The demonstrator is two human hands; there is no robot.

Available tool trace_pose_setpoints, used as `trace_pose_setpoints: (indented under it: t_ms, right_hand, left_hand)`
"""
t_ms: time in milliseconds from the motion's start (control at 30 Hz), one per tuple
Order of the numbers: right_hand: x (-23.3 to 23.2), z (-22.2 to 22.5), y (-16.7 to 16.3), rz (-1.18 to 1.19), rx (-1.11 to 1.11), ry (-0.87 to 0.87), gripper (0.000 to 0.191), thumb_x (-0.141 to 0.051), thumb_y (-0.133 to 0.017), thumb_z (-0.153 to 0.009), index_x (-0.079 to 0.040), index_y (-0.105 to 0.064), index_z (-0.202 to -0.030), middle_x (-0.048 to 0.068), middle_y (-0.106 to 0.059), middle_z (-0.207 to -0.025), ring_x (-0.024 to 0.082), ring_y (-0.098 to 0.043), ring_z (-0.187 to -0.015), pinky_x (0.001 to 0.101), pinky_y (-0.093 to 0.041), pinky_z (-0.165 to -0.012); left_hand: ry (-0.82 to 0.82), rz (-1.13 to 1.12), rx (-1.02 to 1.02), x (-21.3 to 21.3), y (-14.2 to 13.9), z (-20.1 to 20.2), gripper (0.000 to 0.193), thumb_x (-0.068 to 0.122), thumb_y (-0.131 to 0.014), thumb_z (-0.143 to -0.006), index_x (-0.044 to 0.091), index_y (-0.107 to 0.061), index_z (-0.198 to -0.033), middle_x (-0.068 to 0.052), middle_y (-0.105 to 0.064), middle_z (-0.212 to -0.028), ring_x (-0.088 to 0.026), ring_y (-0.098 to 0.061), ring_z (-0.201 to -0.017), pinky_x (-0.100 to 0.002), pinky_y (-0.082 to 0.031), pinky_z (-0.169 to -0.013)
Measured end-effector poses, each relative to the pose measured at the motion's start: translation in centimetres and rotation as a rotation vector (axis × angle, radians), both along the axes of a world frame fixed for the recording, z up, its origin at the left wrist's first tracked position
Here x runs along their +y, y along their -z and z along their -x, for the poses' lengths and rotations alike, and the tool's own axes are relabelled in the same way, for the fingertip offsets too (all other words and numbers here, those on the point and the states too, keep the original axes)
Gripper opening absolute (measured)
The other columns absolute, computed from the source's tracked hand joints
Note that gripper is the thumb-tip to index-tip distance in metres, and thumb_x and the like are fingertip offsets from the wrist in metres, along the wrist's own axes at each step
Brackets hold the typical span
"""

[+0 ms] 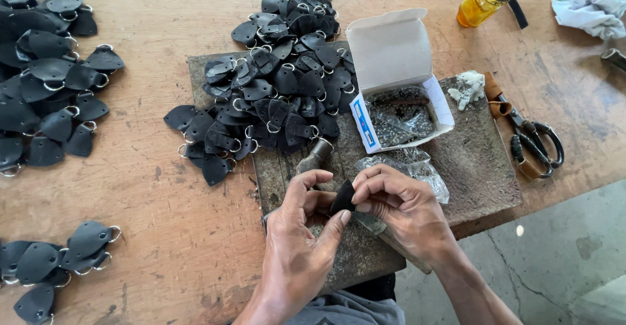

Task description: The person assembles black leather keychains by inserting metal rings and rivets into pre-punched holes, then uses a hammer and punch to secure the rivets. Completed keychains are placed in a growing pile on the table.

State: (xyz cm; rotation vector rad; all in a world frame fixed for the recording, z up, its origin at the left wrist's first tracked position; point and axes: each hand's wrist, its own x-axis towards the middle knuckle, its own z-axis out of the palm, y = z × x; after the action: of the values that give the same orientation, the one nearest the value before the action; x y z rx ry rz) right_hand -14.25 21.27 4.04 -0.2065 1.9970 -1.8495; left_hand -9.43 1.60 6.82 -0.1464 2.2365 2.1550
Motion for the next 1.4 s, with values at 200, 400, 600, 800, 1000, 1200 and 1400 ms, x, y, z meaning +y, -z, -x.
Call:
trace_pose_setpoints:
  t_ms: [200,400,600,800,1000,1200,1400]
  right_hand:
    - [-0.3,-0.7,-0.1,-0.097,0.086,0.022,0.021,0.007,-0.071,-0.086,-0.005,-0.063,-0.101,0.004,-0.069,-0.109,0.012,-0.071,-0.104,0.028,-0.06,-0.092]
    - [-0.4,-1.0,0.0,-0.227,0.229,-0.012,0.023,0.002,-0.073,-0.087,-0.008,-0.065,-0.106,0.002,-0.072,-0.097,0.01,-0.073,-0.09,0.025,-0.067,-0.079]
    - [-0.7,-1.7,0.0,-0.095,0.234,0.015,0.021,0.002,-0.07,-0.089,-0.002,-0.061,-0.108,0.006,-0.07,-0.102,0.013,-0.075,-0.097,0.0292,-0.062,-0.086]
    - [-0.9,-2.3,-0.6,-0.076,0.239,0.078,0.022,-0.002,-0.072,-0.09,-0.003,-0.061,-0.108,0.006,-0.072,-0.1,0.012,-0.074,-0.094,0.0261,-0.067,-0.085]
    - [-1.0,-2.5,-0.1,-0.03,0.267,0.196,0.021,-0.005,-0.077,-0.087,-0.006,-0.067,-0.105,0.003,-0.072,-0.098,0.007,-0.069,-0.088,0.0209,-0.062,-0.078]
    - [-2.2,-3.8,-0.1,-0.123,0.386,0.198,0.017,-0.007,-0.076,-0.091,-0.005,-0.072,-0.108,0.005,-0.076,-0.099,0.008,-0.073,-0.087,0.0204,-0.064,-0.073]
    - [-2.3,-3.1,-2.0,-0.043,0.224,0.042,0.042,-0.019,-0.073,-0.085,-0.006,-0.061,-0.124,0.006,-0.072,-0.116,0.014,-0.074,-0.102,0.0262,-0.065,-0.085]
  left_hand:
    - [0.008,0.08,-0.031,0.1,0.1,-0.3,0.043,0.004,-0.073,-0.087,0.004,-0.054,-0.126,-0.011,-0.08,-0.093,-0.015,-0.079,-0.078,-0.027,-0.058,-0.055]
    - [0.004,0.06,0.087,0.3,0.7,-0.9,0.043,-0.001,-0.072,-0.088,0.002,-0.054,-0.126,-0.013,-0.079,-0.096,-0.018,-0.08,-0.084,-0.028,-0.062,-0.066]
    - [-0.002,0.109,0.187,0.5,1.4,-1.5,0.042,-0.005,-0.072,-0.086,0.001,-0.055,-0.124,-0.014,-0.077,-0.101,-0.021,-0.08,-0.095,-0.034,-0.066,-0.08]
    - [0.006,0.098,0.207,0.6,1.6,-1.6,0.035,-0.003,-0.072,-0.088,0.0,-0.06,-0.12,-0.013,-0.075,-0.105,-0.019,-0.078,-0.098,-0.032,-0.064,-0.086]
    - [0.058,-0.331,-0.054,-0.1,2.5,-0.9,0.029,0.007,-0.075,-0.091,0.0,-0.068,-0.118,-0.008,-0.072,-0.105,-0.013,-0.069,-0.095,-0.028,-0.059,-0.085]
    - [-0.004,-0.299,0.005,0.0,4.0,-0.9,0.017,0.008,-0.079,-0.088,-0.001,-0.077,-0.102,-0.006,-0.074,-0.094,-0.013,-0.068,-0.083,-0.03,-0.058,-0.074]
    - [0.069,-0.036,0.157,-1.1,4.8,-1.1,0.015,0.004,-0.077,-0.088,0.001,-0.073,-0.102,-0.007,-0.075,-0.095,-0.016,-0.073,-0.086,-0.032,-0.063,-0.077]
